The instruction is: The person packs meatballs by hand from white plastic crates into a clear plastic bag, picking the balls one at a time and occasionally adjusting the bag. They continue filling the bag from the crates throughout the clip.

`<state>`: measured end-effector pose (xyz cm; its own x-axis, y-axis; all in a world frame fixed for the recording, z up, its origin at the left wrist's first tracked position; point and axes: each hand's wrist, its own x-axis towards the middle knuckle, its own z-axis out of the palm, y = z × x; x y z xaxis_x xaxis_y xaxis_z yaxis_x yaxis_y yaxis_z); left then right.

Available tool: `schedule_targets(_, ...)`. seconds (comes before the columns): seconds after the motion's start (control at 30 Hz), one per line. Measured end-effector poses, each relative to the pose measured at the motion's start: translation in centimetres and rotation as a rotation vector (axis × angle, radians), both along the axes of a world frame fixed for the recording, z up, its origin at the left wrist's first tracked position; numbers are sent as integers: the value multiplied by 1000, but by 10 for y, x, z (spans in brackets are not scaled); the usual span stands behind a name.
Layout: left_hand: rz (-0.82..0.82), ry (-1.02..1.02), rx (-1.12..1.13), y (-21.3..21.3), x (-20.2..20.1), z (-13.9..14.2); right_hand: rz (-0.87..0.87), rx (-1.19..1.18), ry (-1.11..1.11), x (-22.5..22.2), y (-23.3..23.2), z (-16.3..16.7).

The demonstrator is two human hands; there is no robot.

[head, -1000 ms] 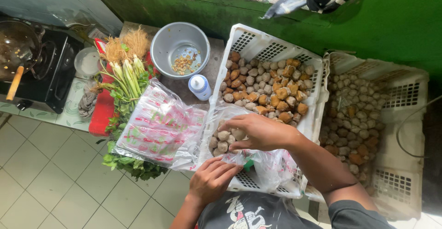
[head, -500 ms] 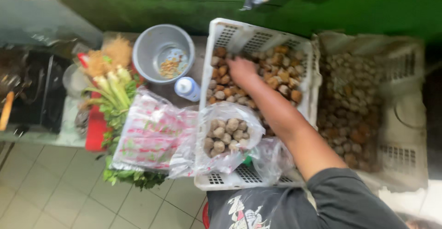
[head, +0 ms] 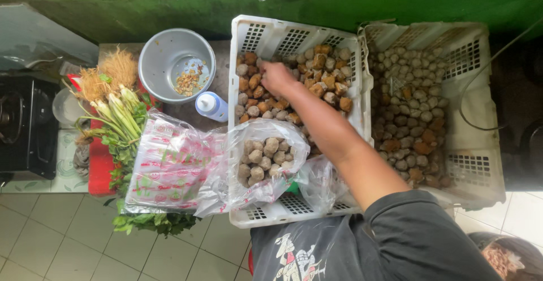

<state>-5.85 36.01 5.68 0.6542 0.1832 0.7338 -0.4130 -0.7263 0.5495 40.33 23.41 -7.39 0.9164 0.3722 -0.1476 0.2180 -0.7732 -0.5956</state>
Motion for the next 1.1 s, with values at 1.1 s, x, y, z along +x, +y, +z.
schedule_targets(1.1, 294, 560, -158, 14, 108, -37, 339, -381, -358, -12, -24, -17)
